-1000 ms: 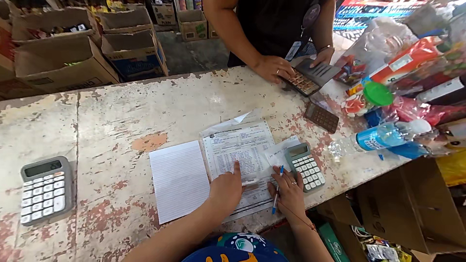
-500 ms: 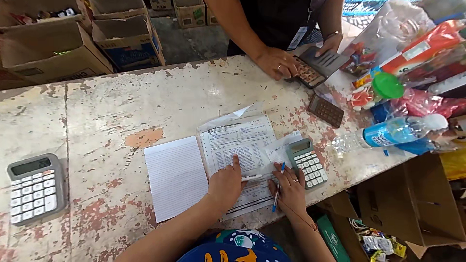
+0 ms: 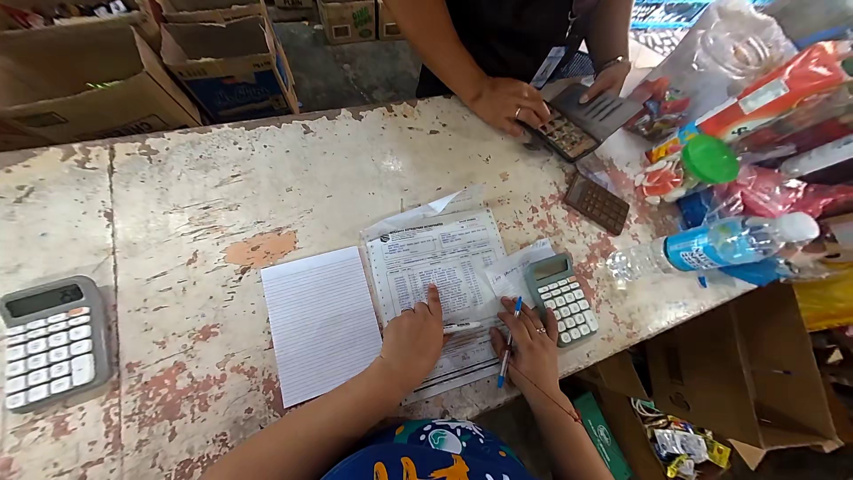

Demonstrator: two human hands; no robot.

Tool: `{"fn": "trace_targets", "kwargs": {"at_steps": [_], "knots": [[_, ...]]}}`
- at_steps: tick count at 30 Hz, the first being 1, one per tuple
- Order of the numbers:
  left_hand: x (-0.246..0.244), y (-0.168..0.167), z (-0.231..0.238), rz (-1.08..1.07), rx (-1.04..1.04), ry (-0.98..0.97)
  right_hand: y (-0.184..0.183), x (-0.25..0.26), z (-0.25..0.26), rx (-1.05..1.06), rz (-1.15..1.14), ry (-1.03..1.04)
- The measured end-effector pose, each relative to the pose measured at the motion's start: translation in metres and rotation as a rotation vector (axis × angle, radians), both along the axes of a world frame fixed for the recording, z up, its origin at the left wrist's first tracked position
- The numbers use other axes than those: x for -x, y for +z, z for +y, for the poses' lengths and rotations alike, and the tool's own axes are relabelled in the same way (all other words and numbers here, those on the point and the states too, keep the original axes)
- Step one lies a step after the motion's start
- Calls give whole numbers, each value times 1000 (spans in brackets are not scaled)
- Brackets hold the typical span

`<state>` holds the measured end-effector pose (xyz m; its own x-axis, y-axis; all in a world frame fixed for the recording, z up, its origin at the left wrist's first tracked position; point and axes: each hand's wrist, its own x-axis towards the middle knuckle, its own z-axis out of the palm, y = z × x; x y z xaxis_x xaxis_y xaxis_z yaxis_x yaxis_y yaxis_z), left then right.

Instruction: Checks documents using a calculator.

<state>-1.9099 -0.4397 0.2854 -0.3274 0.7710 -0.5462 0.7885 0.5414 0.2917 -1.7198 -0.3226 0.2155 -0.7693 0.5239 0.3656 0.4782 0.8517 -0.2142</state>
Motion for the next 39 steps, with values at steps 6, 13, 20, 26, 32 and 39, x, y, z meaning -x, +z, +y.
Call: {"fn": "trace_targets", "kwargs": {"at_steps": [6, 13, 20, 26, 32, 39], "knots": [[-1, 4, -1, -10, 39, -10, 0, 0, 0, -11, 5, 2], [2, 10, -2, -59, 78, -8, -2, 0, 1, -21, 7, 0], [1, 8, -2, -56, 64, -10, -2, 0, 1, -25, -1, 3], [0, 9, -3, -61, 69, -13, -1, 0, 1, -21, -1, 5], [-1, 12, -4, -97, 102, -3, -1, 0, 1, -18, -2, 8], [-1, 12, -4, -105, 98, -7, -1, 1, 1, -22, 6, 3]]}}
